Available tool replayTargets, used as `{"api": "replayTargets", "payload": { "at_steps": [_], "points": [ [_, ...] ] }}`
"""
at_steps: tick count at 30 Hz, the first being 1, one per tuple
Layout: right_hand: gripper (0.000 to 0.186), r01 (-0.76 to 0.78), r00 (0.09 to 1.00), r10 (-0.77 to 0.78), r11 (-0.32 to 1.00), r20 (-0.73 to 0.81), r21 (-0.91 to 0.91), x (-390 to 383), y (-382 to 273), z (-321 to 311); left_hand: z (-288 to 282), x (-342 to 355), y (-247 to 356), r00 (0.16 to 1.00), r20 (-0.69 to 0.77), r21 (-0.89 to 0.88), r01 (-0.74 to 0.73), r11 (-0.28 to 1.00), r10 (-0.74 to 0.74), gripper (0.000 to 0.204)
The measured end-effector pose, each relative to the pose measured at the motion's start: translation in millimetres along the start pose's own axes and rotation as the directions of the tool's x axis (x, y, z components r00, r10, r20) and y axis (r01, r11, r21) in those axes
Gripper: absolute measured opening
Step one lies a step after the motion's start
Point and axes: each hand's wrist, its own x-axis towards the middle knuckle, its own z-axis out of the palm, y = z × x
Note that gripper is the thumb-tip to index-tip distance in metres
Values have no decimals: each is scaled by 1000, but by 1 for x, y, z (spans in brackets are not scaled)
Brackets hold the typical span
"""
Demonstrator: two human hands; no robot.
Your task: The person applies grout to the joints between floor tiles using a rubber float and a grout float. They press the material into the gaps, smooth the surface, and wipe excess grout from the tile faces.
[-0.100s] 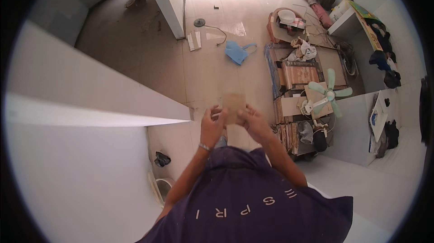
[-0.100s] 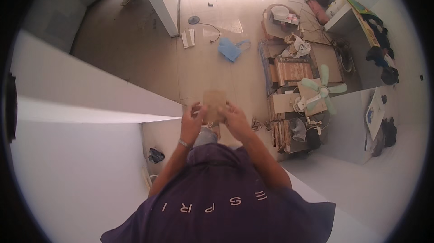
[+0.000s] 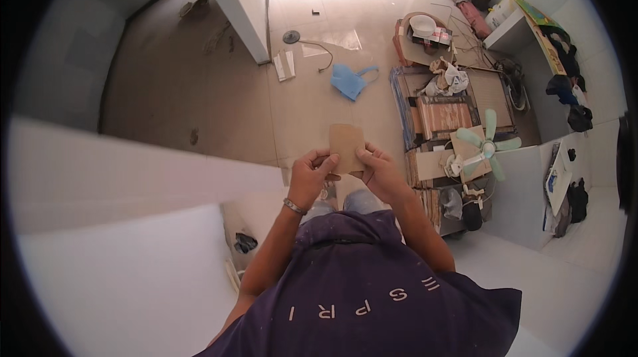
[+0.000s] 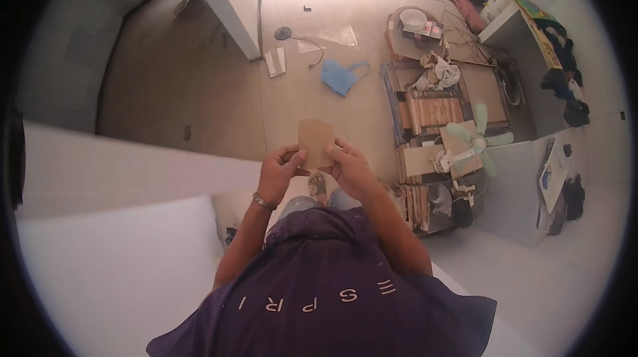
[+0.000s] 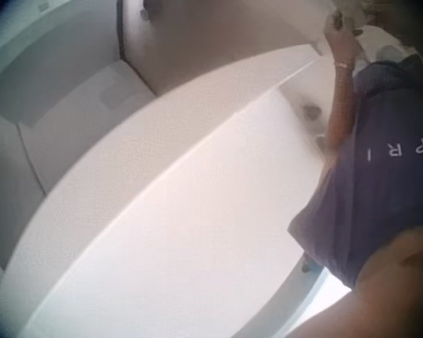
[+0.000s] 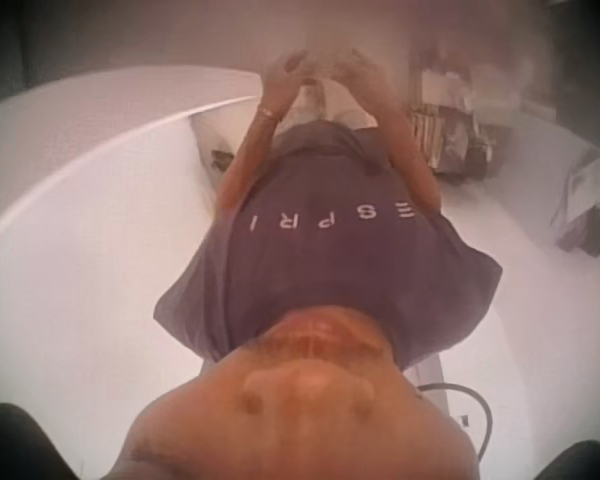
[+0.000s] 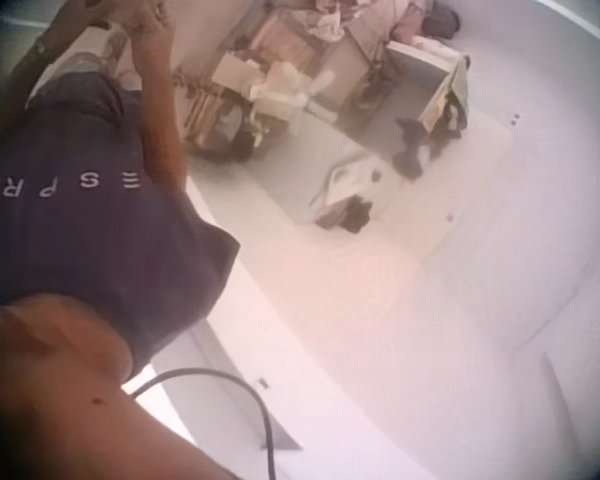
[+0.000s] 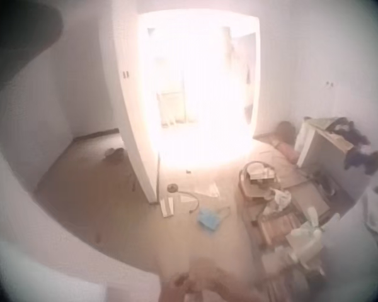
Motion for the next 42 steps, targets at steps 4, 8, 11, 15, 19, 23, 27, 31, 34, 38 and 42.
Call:
{"api": "replayTargets", "payload": {
  "at_steps": [4,8,11,15,19,23,27,31,34,38,42],
  "points": [
    [37,36,999,-38,997,24,74,108,-78,7,-12,123,86,994,110,-12,-22,1000,24,30],
    [35,131,981,-156,972,-116,-197,193,-124,-23,20,223,118,994,90,-60,74,995,-68,35],
    [35,115,976,-172,929,-135,-353,264,-182,-38,33,322,129,997,49,41,65,997,-67,37],
    [35,37,998,-45,980,-37,-195,362,-258,-74,62,423,183,998,2,-5,55,998,-55,38],
    [35,28,1000,-27,967,7,-254,441,-335,-73,74,512,227,952,-105,488,-202,849,287,46],
    [37,104,994,-95,962,44,-251,513,-387,-66,87,607,234,912,-184,439,-257,861,367,48],
    [38,93,995,-102,957,-18,-274,586,-437,-70,104,696,273,956,-152,348,-186,919,252,47],
    [37,6,1000,-11,986,-28,-169,684,-486,-85,104,810,304,971,-82,116,-214,970,224,48],
    [37,-58,998,54,991,-32,-122,789,-532,-100,88,920,328,989,-40,240,-130,962,144,45],
    [38,-144,987,140,988,-82,-49,925,-607,-95,78,1072,394,959,1,380,-262,887,283,47],
    [41,-223,974,221,974,-39,-37,1017,-671,-77,63,1166,470,977,10,490,-192,850,215,51]
  ]
}}
